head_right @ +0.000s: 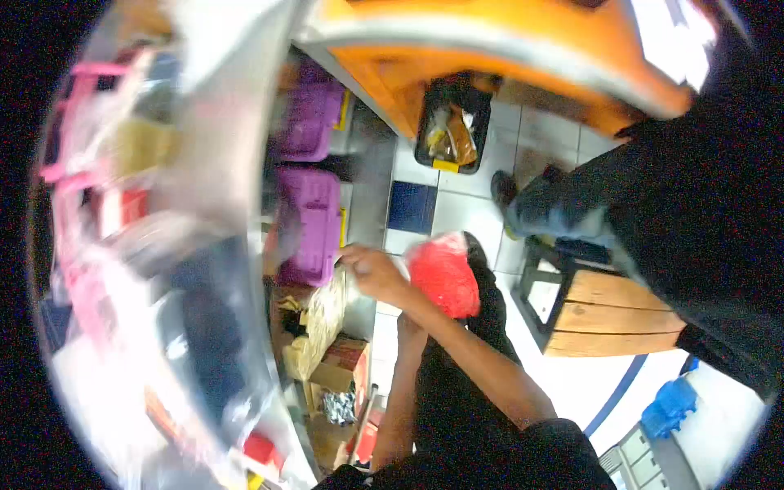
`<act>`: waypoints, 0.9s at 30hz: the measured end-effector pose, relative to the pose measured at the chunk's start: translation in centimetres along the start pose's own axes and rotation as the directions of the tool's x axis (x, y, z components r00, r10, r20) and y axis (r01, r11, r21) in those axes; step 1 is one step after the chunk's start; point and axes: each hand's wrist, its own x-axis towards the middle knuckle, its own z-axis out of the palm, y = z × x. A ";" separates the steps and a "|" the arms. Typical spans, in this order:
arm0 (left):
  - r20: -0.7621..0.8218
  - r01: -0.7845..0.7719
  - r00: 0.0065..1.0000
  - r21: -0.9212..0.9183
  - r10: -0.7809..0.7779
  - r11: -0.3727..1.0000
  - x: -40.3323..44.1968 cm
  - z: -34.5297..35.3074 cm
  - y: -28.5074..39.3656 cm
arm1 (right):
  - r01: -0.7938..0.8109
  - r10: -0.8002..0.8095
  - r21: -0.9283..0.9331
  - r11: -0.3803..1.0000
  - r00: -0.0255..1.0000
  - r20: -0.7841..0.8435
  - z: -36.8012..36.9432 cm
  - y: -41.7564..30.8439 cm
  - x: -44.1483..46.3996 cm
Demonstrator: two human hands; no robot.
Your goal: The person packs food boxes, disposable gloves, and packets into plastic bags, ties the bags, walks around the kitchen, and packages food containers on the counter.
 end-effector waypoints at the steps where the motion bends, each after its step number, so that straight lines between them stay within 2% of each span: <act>1: -0.033 0.050 0.998 -0.237 -0.059 0.970 -2.5 0.5 2.6 | 0.026 -0.045 -0.071 0.997 0.959 -0.281 -1.2 -2.7 -2.8; 2: -0.004 0.091 0.996 -0.186 -0.093 0.978 -5.2 0.2 7.4 | -0.242 0.110 -0.263 0.934 0.895 -0.432 -3.4 -8.8 -5.9; 3: 0.014 0.123 0.992 -0.137 -0.122 0.983 -7.8 -0.5 12.1 | -0.245 0.117 -0.145 0.959 0.803 -0.585 -4.5 -12.0 -8.2; 4: -0.019 0.067 0.997 -0.175 -0.071 0.982 -9.5 -1.0 14.2 | -0.200 -0.120 -0.433 0.879 0.787 -0.606 -5.6 -15.4 -10.7; 5: 0.019 -0.013 1.000 -0.176 0.016 0.984 -11.4 -2.2 14.3 | -0.201 -0.264 -0.613 0.764 0.769 -0.582 -5.2 -17.4 -13.0; 6: 0.049 -0.086 0.994 -0.174 0.095 0.981 -13.5 -2.8 16.0 | -0.205 -0.191 -0.597 0.776 0.826 -0.531 -5.1 -19.2 -14.9; 7: 0.000 -0.204 0.979 -0.116 0.205 0.972 -15.3 -3.5 17.3 | -0.176 -0.137 -0.536 0.826 0.859 -0.494 -4.3 -20.3 -16.3; 8: -0.040 -0.243 0.970 -0.134 0.240 0.961 -17.5 -4.3 18.7 | -0.127 -0.175 -0.559 0.819 0.874 -0.454 -3.2 -22.3 -17.7; 9: -0.063 -0.297 0.954 -0.061 0.293 0.953 -19.6 -5.1 19.6 | -0.194 0.059 -0.227 0.955 0.868 -0.493 -2.2 -24.1 -18.8; 10: -0.086 -0.343 0.935 0.014 0.343 0.939 -21.3 -6.1 20.5 | -0.274 0.302 0.127 0.953 0.848 -0.436 -1.3 -25.8 -19.5; 11: -0.043 -0.179 0.983 -0.033 0.177 0.983 -25.0 -7.4 24.4 | -0.262 0.279 0.098 0.960 0.871 -0.403 -0.3 -27.4 -20.3; 12: -0.079 -0.205 0.976 -0.048 0.201 0.978 -26.5 -8.2 25.0 | -0.232 0.325 0.274 0.933 0.871 -0.368 0.0 -28.6 -20.4; 13: -0.075 -0.294 0.950 0.115 0.303 0.949 -27.7 -9.1 25.6 | -0.203 0.364 0.441 0.875 0.874 -0.321 0.4 -30.1 -20.0; 14: -0.058 -0.364 0.918 0.275 0.393 0.890 -29.2 -9.5 25.7 | -0.198 0.338 0.418 0.887 0.895 -0.293 0.8 -31.4 -20.1; 15: -0.092 -0.377 0.906 0.267 0.413 0.887 -30.6 -9.8 26.3 | -0.166 0.259 0.456 0.875 0.954 -0.149 1.1 -32.6 -20.0; 16: -0.211 -0.543 0.755 0.328 0.621 0.773 -31.8 -10.2 27.1 | -0.140 0.166 0.498 0.856 0.986 -0.008 1.7 -34.0 -19.8; 17: -0.304 -0.662 0.550 0.409 0.778 0.628 -33.0 -10.5 27.8 | -0.096 0.104 0.452 0.887 0.995 0.008 2.7 -36.2 -19.9; 18: -0.324 -0.664 0.534 0.410 0.781 0.625 -34.4 -10.7 28.7 | -0.096 0.093 0.440 0.893 0.995 0.028 3.5 -37.7 -19.8; 20: -0.521 -0.743 0.555 0.040 0.648 0.668 -36.3 -11.6 31.1 | -0.005 -0.032 0.230 0.973 0.987 0.157 4.9 -40.4 -19.0; 21: -0.543 -0.750 0.536 0.044 0.646 0.660 -36.4 -12.5 31.9 | 0.036 -0.065 0.144 0.989 0.978 0.199 6.1 -42.2 -19.0; 24: -0.541 -0.706 0.564 0.076 0.624 0.704 -36.8 -14.0 32.6 | 0.044 -0.081 0.125 0.991 0.948 0.309 8.3 -44.1 -18.1; 26: -0.645 -0.766 0.500 -0.019 0.577 0.643 -35.4 -14.9 32.7 | 0.112 -0.150 0.143 0.983 0.943 0.296 10.2 -45.1 -16.9; 27: -0.679 -0.778 0.467 -0.011 0.567 0.628 -35.5 -15.1 33.4 | 0.139 -0.181 0.180 0.974 0.954 0.239 10.9 -45.1 -16.2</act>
